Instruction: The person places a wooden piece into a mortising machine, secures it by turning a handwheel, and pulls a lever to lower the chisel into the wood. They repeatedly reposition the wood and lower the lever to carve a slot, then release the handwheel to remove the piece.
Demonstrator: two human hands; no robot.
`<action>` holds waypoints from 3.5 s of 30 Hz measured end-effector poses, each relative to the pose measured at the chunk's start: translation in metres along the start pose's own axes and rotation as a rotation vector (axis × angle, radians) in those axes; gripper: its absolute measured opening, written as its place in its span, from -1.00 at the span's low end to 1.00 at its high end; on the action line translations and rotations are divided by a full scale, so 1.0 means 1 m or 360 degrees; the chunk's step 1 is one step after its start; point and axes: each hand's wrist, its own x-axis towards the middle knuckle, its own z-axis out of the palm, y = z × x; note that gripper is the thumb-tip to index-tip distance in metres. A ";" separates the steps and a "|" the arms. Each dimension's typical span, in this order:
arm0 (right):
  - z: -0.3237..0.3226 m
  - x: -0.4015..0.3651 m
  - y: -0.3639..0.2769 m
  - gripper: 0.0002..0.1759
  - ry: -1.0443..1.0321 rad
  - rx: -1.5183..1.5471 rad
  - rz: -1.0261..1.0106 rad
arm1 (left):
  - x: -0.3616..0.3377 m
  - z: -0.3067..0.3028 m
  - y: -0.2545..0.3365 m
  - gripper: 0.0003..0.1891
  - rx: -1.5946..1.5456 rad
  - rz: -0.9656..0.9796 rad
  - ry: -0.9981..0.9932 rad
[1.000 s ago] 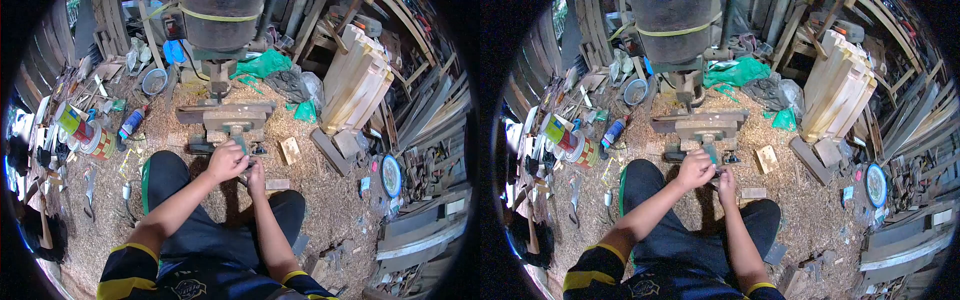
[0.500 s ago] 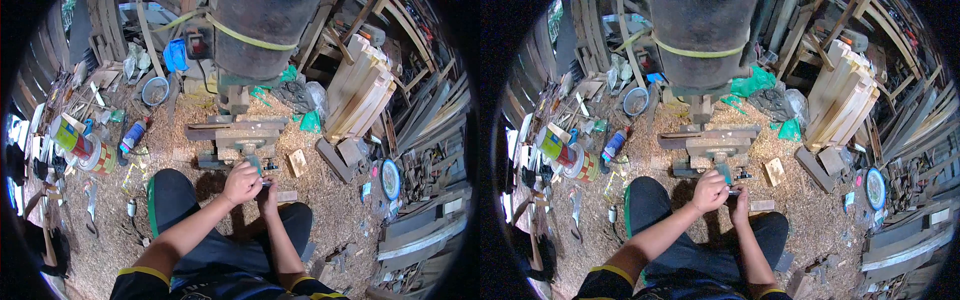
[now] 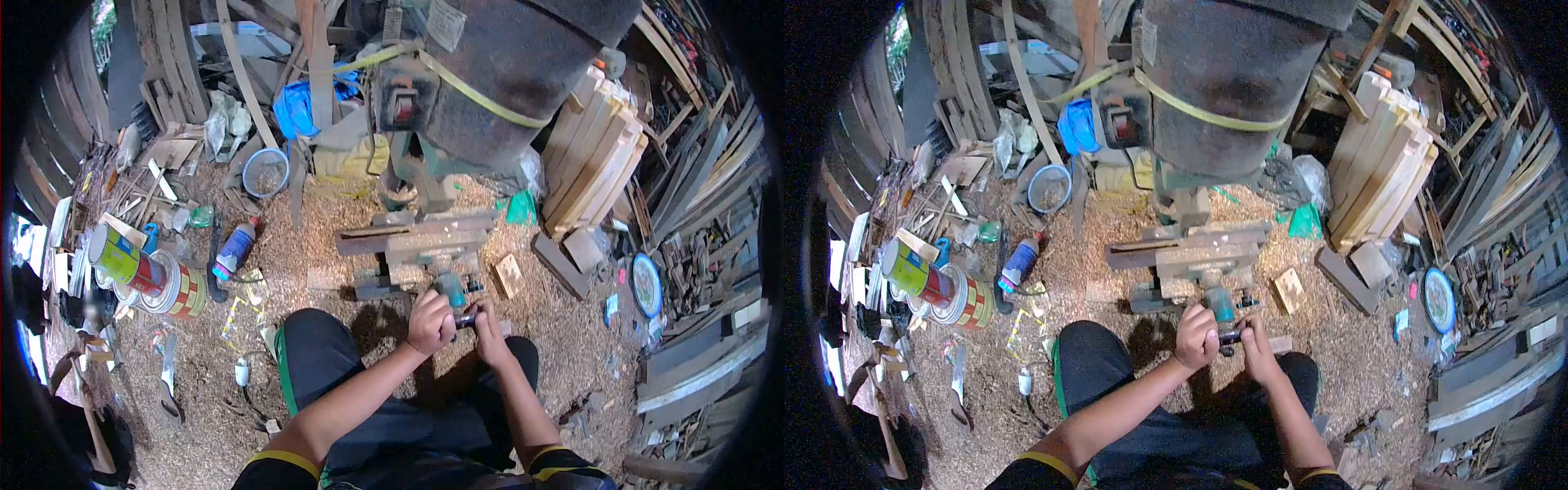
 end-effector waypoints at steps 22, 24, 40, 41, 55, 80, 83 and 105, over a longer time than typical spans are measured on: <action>0.041 0.004 0.051 -0.54 0.0131 0.1945 0.0106 | 0.045 -0.001 0.037 -0.74 0.0380 -0.0257 -0.0589; 0.041 -0.002 0.032 -0.47 0.0235 0.1740 0.0209 | 0.045 -0.003 0.034 -0.75 0.0378 -0.0202 -0.0619; 0.032 -0.006 0.017 -0.55 0.0412 0.1790 0.0505 | 0.035 -0.004 0.015 -0.73 0.0004 -0.0178 -0.0498; 0.035 -0.004 0.013 -0.55 0.0527 0.1765 0.0501 | 0.030 -0.005 0.012 -0.73 -0.0012 -0.0164 -0.0498; -0.011 0.013 -0.029 -0.74 -0.0159 0.0013 0.0030 | -0.020 0.012 -0.009 -0.42 -0.0111 -0.0155 0.0201; 0.015 0.011 0.062 -0.68 -0.0121 0.1422 0.0324 | 0.007 0.015 0.024 -0.72 0.0310 -0.0184 -0.0032; 0.019 0.005 0.053 -0.63 0.0022 0.1285 0.0247 | 0.006 0.015 0.021 -0.71 0.0374 -0.0159 0.0014; 0.014 0.003 0.031 -0.62 0.0158 0.0850 0.0237 | -0.005 0.015 0.019 -0.67 0.0260 -0.0110 0.0295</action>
